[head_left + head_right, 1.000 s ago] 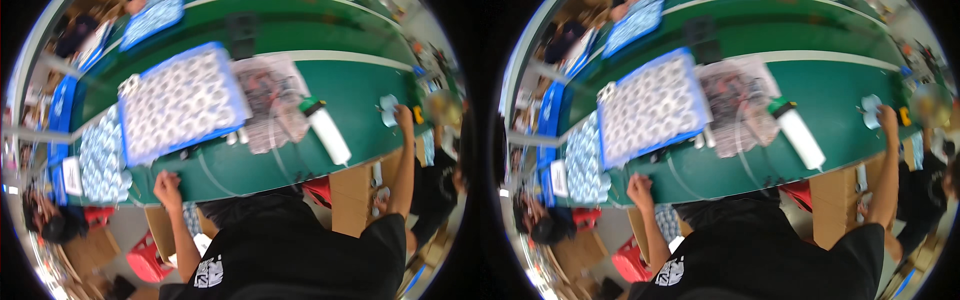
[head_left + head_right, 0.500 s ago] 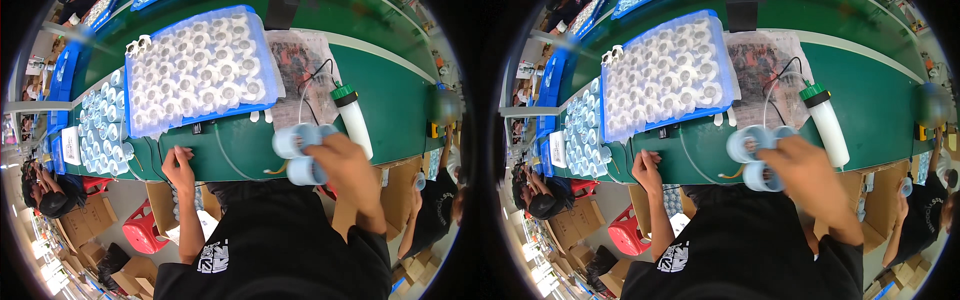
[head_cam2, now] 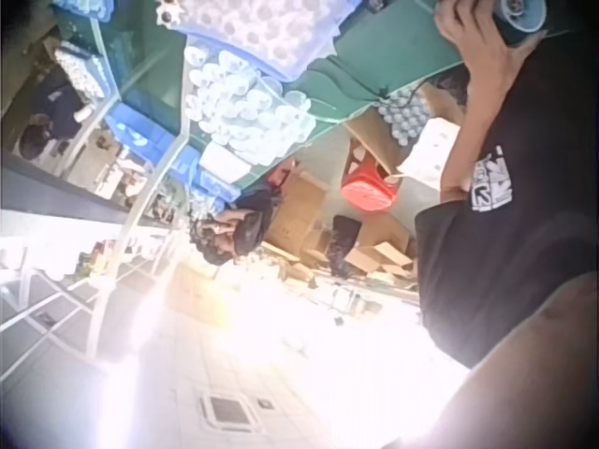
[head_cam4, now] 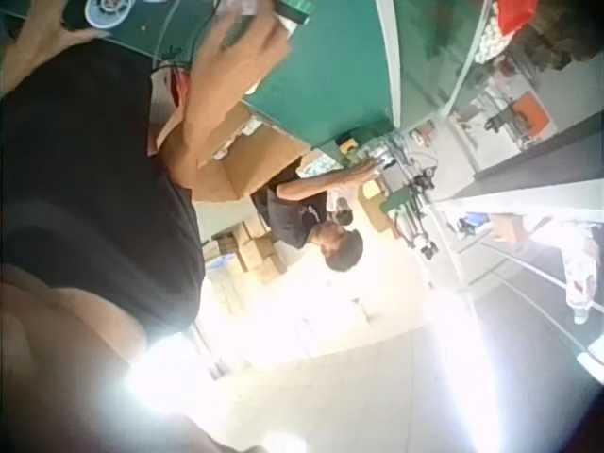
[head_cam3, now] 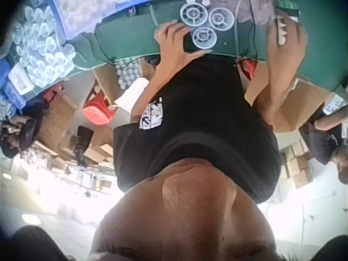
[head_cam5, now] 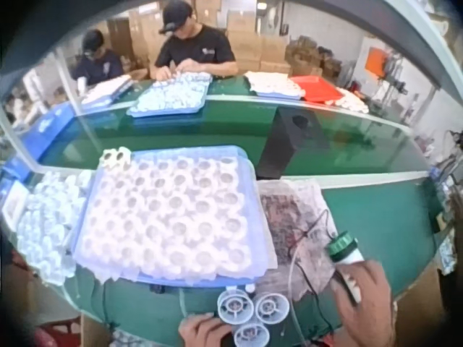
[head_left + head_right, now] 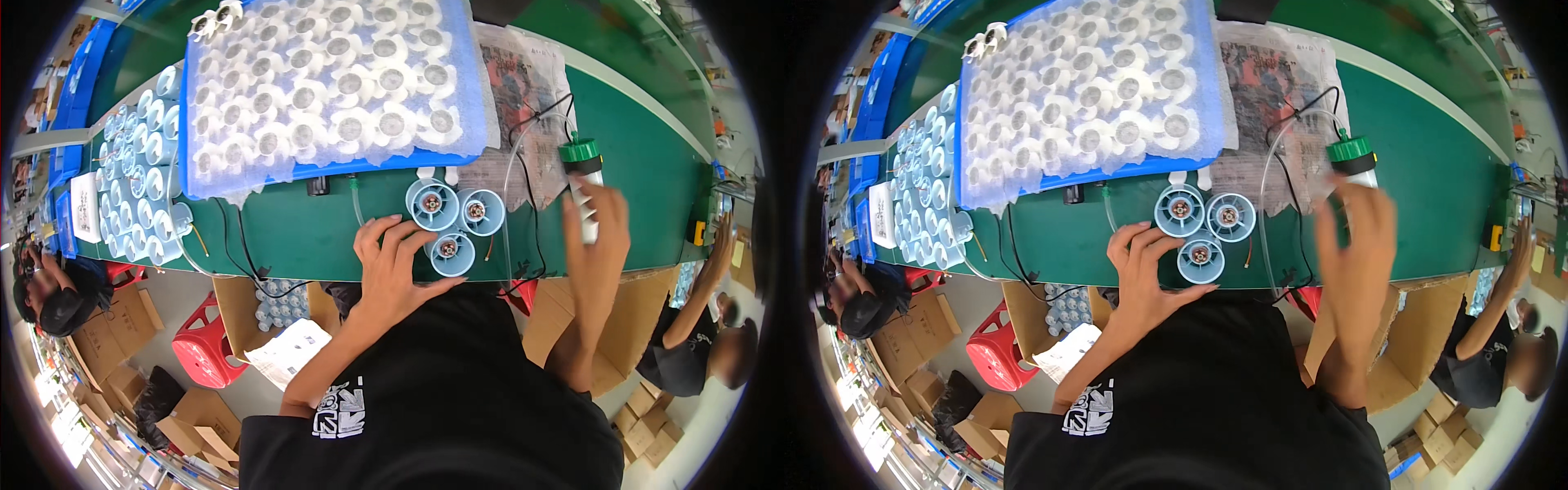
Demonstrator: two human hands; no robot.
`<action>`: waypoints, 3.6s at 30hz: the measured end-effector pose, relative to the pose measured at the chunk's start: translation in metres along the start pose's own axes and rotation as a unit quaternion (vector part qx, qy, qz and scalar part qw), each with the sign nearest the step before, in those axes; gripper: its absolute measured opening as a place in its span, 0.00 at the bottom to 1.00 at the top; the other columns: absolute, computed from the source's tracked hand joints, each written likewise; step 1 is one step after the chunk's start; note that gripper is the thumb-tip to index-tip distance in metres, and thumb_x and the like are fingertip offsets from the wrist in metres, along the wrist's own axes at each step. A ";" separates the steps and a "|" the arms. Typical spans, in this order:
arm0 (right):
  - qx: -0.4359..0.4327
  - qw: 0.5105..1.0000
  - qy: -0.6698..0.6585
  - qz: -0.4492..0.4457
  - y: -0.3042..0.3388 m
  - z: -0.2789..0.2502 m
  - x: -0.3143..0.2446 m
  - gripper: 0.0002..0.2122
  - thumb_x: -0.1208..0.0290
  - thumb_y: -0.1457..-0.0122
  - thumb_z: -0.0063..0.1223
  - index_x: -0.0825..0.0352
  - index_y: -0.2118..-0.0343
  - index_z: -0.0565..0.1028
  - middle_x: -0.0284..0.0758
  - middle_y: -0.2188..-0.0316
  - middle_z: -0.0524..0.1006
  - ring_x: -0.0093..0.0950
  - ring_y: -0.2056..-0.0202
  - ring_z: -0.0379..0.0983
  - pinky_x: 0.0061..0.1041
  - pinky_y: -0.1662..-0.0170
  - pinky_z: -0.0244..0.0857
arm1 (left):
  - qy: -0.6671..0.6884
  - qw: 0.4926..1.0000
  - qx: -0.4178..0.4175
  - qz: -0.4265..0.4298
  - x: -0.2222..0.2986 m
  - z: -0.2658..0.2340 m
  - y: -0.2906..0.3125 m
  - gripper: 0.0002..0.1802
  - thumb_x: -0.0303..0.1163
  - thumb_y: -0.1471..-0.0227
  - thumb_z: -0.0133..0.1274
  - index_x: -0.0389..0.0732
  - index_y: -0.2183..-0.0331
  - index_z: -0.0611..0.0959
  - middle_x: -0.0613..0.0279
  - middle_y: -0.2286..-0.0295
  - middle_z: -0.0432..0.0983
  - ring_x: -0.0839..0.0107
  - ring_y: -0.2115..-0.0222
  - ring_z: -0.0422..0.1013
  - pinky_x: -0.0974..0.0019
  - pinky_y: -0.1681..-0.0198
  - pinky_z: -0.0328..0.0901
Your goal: Apply adhesive paste to fan motor centers and assemble fan blades into housings.
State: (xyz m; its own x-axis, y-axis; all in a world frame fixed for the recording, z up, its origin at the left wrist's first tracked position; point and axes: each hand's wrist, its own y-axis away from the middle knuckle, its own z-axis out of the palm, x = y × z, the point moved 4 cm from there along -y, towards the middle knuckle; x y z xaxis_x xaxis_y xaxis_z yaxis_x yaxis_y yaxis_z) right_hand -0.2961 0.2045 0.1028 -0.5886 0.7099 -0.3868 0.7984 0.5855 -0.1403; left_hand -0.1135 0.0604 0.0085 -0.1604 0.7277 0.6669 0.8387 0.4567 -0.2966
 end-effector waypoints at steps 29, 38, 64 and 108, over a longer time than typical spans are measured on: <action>-0.107 0.454 -0.884 -0.028 -0.016 0.006 -0.002 0.45 0.53 0.73 0.79 0.64 0.51 0.63 0.26 0.68 0.66 0.24 0.65 0.64 0.30 0.52 0.53 | -0.048 0.999 0.007 0.012 -0.008 0.015 0.003 0.34 0.51 0.69 0.68 0.51 0.56 0.80 0.68 0.62 0.70 0.65 0.58 0.66 0.51 0.47 0.54; -0.028 0.561 -0.827 -0.018 -0.007 0.024 0.019 0.45 0.45 0.70 0.71 0.68 0.51 0.62 0.31 0.68 0.65 0.27 0.67 0.62 0.33 0.57 0.53 | -0.046 0.998 0.032 0.018 -0.011 0.014 0.004 0.33 0.52 0.70 0.67 0.50 0.59 0.81 0.67 0.63 0.71 0.64 0.59 0.67 0.51 0.49 0.55; -0.236 0.636 -0.727 -0.104 -0.017 0.013 0.006 0.45 0.33 0.73 0.70 0.66 0.63 0.61 0.34 0.64 0.61 0.28 0.58 0.58 0.29 0.50 0.49 | -0.040 0.998 0.048 0.015 -0.010 0.016 0.005 0.35 0.51 0.74 0.69 0.50 0.60 0.79 0.68 0.63 0.70 0.66 0.59 0.67 0.50 0.48 0.56; -0.234 0.617 -0.736 -0.151 -0.014 0.014 -0.011 0.46 0.31 0.76 0.70 0.67 0.63 0.62 0.32 0.64 0.62 0.27 0.58 0.59 0.30 0.49 0.48 | -0.030 0.998 0.056 0.016 -0.011 0.018 0.006 0.37 0.48 0.80 0.70 0.51 0.60 0.80 0.69 0.63 0.71 0.66 0.59 0.67 0.51 0.48 0.57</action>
State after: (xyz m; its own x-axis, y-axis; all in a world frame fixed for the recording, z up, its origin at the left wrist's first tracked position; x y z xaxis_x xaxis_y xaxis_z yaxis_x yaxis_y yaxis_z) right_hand -0.2994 0.1826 0.0961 0.3270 -0.3827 -0.8641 0.3533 0.8976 -0.2638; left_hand -0.1160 0.0646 -0.0127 -0.1677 0.7704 0.6151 0.7810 0.4846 -0.3940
